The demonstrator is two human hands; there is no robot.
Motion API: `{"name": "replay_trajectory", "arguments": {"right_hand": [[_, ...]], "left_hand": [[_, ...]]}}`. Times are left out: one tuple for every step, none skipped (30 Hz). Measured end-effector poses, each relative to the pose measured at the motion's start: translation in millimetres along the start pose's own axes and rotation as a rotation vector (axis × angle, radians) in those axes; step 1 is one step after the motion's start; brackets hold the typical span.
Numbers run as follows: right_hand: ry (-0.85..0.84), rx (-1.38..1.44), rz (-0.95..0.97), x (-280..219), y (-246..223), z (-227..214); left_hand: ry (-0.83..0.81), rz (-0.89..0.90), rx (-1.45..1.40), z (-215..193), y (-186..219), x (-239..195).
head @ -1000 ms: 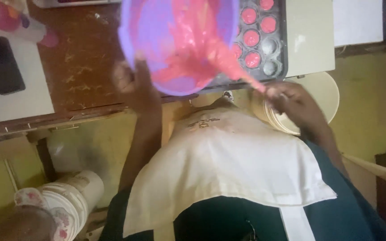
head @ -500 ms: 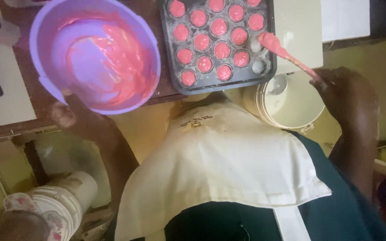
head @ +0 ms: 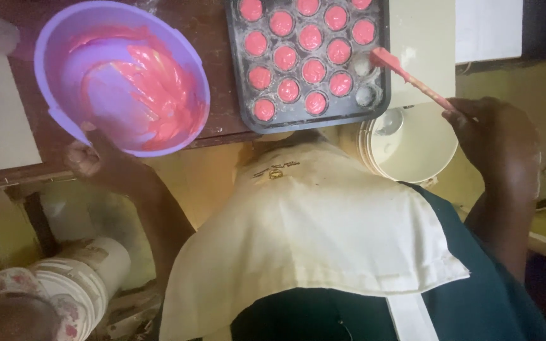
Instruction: The person uses a pink spatula to scoop pink batter from a purple bowl and fills the cups of a muffin tray. The camera angle is high and overhead, often obscuring the hands and the tray as the person works.
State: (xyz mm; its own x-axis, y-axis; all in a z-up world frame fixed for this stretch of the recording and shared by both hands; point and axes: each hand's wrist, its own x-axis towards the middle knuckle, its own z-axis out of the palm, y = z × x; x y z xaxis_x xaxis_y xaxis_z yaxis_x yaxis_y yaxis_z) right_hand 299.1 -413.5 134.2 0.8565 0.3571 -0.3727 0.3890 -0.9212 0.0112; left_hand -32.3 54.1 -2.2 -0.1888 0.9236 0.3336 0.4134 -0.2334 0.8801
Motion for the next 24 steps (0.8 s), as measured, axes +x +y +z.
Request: {"name": "replay_trajectory", "arguments": {"right_hand": [[0.002, 0.031, 0.012, -1, 0, 0], [0.003, 0.062, 0.024, -2, -1, 1], [0.004, 0.064, 0.026, -2, -5, -2], [-0.024, 0.046, 0.037, -3, -9, -4], [-0.054, 0.028, 0.047, -3, -12, -7], [-0.054, 0.029, 0.049, -3, -12, -7], [-0.039, 0.028, 0.033, -4, -12, -6], [-0.025, 0.026, 0.018, -6, -12, -5], [-0.025, 0.028, 0.018, -7, -12, -3], [-0.003, 0.066, 0.014, -8, -12, -2], [0.020, 0.103, 0.009, -9, -12, -1], [0.021, 0.105, 0.009, -8, -10, 1], [0.014, 0.108, 0.022, -7, -9, 3], [0.007, 0.111, 0.036, -6, -7, 5], [0.007, 0.112, 0.035, -5, 0, 12], [0.068, 0.118, -0.016, -4, 7, 19], [0.128, 0.124, -0.066, -3, 14, 26], [0.128, 0.124, -0.067, -4, 9, 21], [0.069, 0.126, -0.021, -6, 4, 16], [0.011, 0.128, 0.025, -7, -1, 10], [0.012, 0.128, 0.026, -9, -2, 9], [0.020, 0.157, 0.037, -10, -4, 8], [0.027, 0.186, 0.049, -12, -5, 7], [0.028, 0.185, 0.051, -12, -4, 9]], "left_hand": [[0.022, -0.043, -0.031, 2, 1, 1], [0.044, -0.087, -0.062, 3, 1, 2], [0.042, -0.086, -0.064, 3, -1, 3], [0.043, -0.068, -0.018, 3, -4, 4], [0.045, -0.052, 0.030, 3, -6, 5], [0.043, -0.051, 0.029, 3, 0, 5], [0.033, -0.034, -0.018, 3, 5, 5], [0.023, -0.018, -0.065, 3, 11, 5], [0.022, -0.016, -0.065, 3, 9, 6], [0.017, -0.017, -0.063, 4, 7, 6], [0.014, -0.018, -0.062, 4, 4, 7], [0.014, -0.016, -0.062, 4, 3, 8], [0.013, -0.009, -0.022, 3, 1, 8], [0.013, -0.002, 0.019, 2, -1, 8], [0.013, -0.001, 0.019, 4, -12, 11], [0.013, 0.042, 0.042, 5, -23, 14], [0.013, 0.085, 0.066, 7, -35, 17], [0.014, 0.086, 0.067, 5, -21, 14], [0.005, -0.026, 0.018, 4, -8, 11], [-0.005, -0.139, -0.031, 3, 5, 7], [-0.005, -0.138, -0.032, 4, 6, 7], [-0.001, -0.114, -0.036, 4, 6, 7], [0.002, -0.090, -0.039, 4, 7, 7], [0.001, -0.090, -0.040, 4, 5, 8]]}}
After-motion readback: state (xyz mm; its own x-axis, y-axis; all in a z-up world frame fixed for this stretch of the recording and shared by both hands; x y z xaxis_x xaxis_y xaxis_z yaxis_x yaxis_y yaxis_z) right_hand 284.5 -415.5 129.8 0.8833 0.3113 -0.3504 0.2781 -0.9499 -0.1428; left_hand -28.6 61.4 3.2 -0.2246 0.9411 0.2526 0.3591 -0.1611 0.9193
